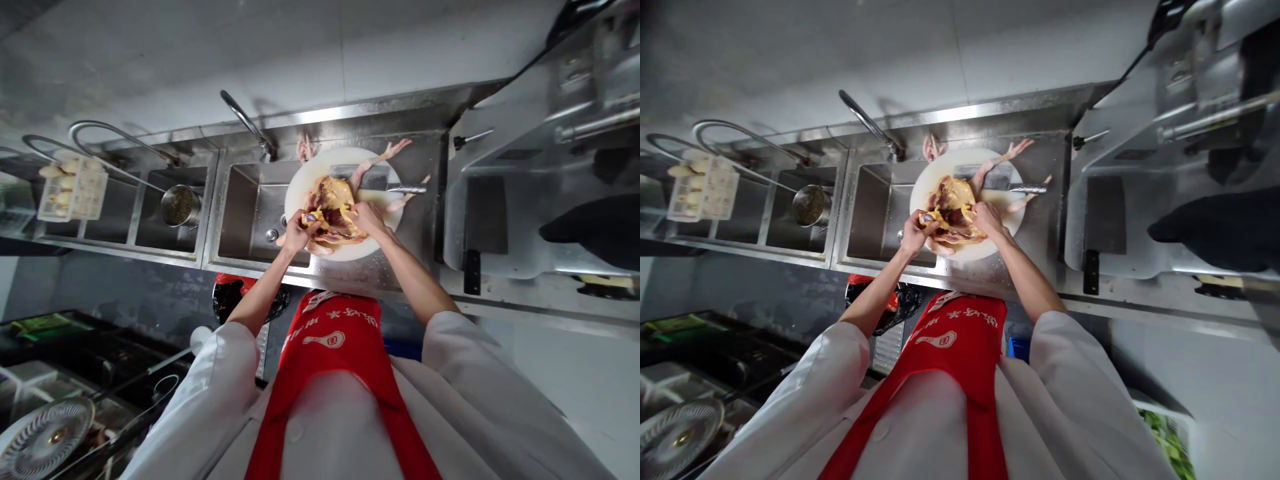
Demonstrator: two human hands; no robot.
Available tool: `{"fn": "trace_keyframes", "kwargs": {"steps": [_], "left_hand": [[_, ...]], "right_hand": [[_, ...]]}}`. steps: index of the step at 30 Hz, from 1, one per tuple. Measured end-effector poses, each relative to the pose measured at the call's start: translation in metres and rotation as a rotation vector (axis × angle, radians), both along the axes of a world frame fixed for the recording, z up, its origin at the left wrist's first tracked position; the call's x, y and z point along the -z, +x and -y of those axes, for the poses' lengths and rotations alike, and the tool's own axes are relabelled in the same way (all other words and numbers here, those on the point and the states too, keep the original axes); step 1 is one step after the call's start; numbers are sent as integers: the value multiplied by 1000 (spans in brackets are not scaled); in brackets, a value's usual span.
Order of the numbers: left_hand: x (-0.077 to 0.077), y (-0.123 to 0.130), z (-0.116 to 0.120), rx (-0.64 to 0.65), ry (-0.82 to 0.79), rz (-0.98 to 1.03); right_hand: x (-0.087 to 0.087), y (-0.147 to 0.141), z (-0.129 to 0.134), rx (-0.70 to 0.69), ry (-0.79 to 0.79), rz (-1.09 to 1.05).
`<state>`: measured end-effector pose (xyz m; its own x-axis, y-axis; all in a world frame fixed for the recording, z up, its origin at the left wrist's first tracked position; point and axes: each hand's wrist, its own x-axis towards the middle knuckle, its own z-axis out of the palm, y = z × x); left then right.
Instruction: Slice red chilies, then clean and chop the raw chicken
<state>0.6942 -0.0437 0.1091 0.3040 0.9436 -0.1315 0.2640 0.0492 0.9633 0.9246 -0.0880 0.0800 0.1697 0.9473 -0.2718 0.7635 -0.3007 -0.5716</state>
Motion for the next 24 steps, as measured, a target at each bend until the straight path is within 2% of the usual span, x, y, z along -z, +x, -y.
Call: {"fn": "trace_keyframes", "kwargs": {"steps": [3, 7, 10, 13, 15, 24], "left_hand": [[1, -6, -6, -39, -176, 147], [-3, -1, -4, -70, -204, 227], [-7, 3, 1, -78, -174, 254], [-9, 4, 6, -82, -223, 248], [-11, 5, 7, -75, -249, 254], [-21, -5, 11, -82, -456, 451]], "right_hand": [[-15, -8, 0, -112, 6, -13], [-27, -38, 5, -247, 238, -120], [-19, -66, 7, -217, 291, -201], [-4, -84, 6, -101, 282, -156], [1, -89, 4, -76, 250, -120], [-3, -83, -9, -211, 152, -75]]}}
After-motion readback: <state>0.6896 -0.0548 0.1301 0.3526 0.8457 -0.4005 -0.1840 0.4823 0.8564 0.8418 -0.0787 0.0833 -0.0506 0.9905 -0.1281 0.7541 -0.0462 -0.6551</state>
